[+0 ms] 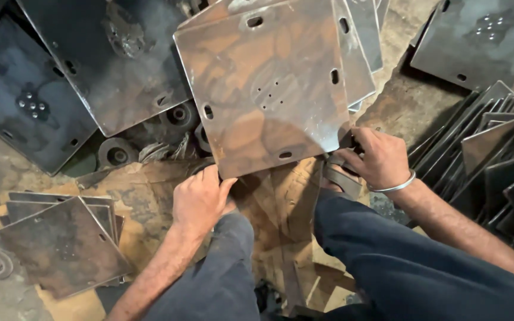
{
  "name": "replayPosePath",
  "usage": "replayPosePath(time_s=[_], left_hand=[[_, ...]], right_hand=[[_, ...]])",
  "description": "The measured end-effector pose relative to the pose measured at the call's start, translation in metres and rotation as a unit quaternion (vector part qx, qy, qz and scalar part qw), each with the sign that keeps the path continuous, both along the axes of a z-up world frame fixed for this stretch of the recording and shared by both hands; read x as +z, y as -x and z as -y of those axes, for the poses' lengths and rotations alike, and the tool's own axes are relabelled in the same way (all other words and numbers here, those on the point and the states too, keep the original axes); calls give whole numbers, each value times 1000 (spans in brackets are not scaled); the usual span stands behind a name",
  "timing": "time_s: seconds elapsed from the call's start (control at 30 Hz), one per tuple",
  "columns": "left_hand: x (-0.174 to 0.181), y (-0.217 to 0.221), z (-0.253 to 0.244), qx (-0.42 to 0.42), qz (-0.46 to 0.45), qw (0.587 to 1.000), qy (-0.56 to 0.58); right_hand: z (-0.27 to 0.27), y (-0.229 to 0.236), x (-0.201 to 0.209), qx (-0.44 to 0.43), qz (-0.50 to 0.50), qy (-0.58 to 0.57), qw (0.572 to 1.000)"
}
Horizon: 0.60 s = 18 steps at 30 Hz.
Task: Inspecting and sorting square metal plates on a workshop floor.
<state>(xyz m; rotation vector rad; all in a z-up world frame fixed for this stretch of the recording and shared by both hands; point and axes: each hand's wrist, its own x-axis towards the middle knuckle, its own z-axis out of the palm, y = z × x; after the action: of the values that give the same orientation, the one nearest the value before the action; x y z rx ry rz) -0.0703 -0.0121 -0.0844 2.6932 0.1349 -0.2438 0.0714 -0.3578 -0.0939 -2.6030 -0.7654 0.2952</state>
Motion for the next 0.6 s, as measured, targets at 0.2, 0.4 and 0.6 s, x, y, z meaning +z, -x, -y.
replayPosePath(time_s=[0.2,0.4,0.6], left_hand=[[2,-1,-3,-36,-10,999,-6],[1,0,-3,-37,-22,999,-11],[4,-9,-8,-6,16,1000,23]], right_hand=[[2,7,-6,0,16,-12,1000],[0,11,-6,-3,23,-11,1000],[-14,-7,23,3,16,58,998]])
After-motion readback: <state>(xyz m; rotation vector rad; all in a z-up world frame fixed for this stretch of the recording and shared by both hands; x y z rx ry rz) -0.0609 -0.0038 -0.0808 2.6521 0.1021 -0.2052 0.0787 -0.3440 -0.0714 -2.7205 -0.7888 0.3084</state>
